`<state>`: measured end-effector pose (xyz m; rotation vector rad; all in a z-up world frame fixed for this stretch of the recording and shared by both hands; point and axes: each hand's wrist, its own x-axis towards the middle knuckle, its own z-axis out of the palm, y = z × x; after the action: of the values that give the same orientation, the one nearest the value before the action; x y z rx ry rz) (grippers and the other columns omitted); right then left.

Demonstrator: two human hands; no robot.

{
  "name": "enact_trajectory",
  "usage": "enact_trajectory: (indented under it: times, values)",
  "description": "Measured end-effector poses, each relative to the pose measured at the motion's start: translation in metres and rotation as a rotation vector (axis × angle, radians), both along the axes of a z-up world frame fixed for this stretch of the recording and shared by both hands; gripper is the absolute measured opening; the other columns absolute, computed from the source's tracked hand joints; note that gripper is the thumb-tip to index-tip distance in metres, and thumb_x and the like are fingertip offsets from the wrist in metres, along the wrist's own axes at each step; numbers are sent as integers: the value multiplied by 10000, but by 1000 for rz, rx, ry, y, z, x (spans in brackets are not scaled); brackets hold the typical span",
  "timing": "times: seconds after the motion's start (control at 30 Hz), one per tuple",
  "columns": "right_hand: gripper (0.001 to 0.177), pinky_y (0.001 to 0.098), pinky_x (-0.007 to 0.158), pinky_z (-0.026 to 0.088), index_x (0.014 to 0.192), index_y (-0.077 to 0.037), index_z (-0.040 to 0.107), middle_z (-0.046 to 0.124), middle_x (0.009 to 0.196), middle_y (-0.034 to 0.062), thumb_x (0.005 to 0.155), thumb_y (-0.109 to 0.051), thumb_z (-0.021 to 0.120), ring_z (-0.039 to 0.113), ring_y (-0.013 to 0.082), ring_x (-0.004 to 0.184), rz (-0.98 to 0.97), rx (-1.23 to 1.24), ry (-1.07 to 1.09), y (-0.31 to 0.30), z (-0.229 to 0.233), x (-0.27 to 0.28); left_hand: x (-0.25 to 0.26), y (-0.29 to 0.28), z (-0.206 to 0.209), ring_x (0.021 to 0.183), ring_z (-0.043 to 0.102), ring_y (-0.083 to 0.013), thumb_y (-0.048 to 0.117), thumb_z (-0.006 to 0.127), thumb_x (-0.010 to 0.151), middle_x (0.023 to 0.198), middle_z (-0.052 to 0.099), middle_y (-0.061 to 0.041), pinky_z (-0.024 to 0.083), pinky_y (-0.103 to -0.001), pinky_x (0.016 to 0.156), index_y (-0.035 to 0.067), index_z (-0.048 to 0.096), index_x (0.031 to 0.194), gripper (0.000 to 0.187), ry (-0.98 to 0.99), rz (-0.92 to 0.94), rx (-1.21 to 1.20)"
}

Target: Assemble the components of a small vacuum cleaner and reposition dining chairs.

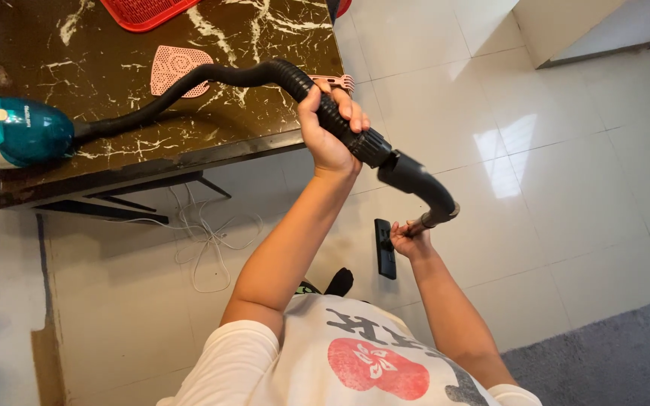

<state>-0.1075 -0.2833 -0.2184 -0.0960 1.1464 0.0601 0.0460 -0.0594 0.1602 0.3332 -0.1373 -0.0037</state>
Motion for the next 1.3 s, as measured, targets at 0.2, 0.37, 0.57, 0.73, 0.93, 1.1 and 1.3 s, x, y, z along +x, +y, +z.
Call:
enact_trajectory:
  times: [0.2, 0.37, 0.57, 0.73, 0.93, 1.1, 1.3]
  values:
    - [256, 399, 757, 598, 707, -165, 389, 408, 588, -6, 909, -167, 545, 520, 166, 460, -1, -105, -93, -10, -23, 8, -3, 15, 1, 529, 458, -160, 334, 480, 1038, 687, 487, -39, 452, -339, 561, 139, 458, 1034, 197, -19, -8, -22]
    - [365, 347, 689, 585, 667, -139, 439, 396, 544, -12, 964, -318, 553, 488, 130, 442, -32, -146, -68, -1, 19, 11, -12, 22, -1, 522, 454, -156, 340, 472, 1031, 683, 484, -35, 446, -335, 551, 132, 459, 1042, 209, -22, 9, -32]
    - [379, 333, 656, 577, 666, -132, 433, 357, 530, -7, 966, -329, 552, 471, 138, 435, -56, -187, 0, -3, 9, 13, -17, 27, 4, 521, 457, -163, 347, 472, 1029, 687, 483, -36, 446, -341, 553, 129, 450, 1040, 219, -34, 35, -39]
    - [381, 331, 661, 572, 682, -119, 445, 391, 540, 2, 975, -348, 527, 480, 139, 446, -54, -171, 5, 4, 23, 13, -16, 32, 2, 518, 462, -168, 344, 474, 1028, 688, 481, -37, 450, -344, 556, 126, 450, 1047, 219, -49, 47, -41]
    - [339, 344, 682, 588, 680, -119, 413, 388, 558, 1, 963, -279, 511, 473, 141, 445, -51, -146, 3, -9, 2, 6, -12, 38, 3, 519, 464, -177, 343, 475, 1048, 698, 481, -44, 450, -353, 558, 125, 449, 1055, 219, -134, 90, -23]
    - [163, 362, 703, 579, 787, -120, 464, 454, 635, 21, 932, -161, 526, 509, 146, 508, -51, -69, 35, 1, 6, 11, -17, 32, 5, 505, 468, -176, 339, 477, 1037, 700, 487, -48, 454, -354, 551, 121, 446, 1062, 222, -105, 61, -28]
    - [183, 380, 728, 598, 801, -118, 452, 418, 666, 19, 944, -192, 538, 507, 154, 509, -6, -69, 27, 2, -10, 11, -18, 34, 6, 500, 466, -173, 337, 481, 1040, 690, 485, -50, 453, -347, 546, 113, 444, 1073, 230, -143, 29, -34]
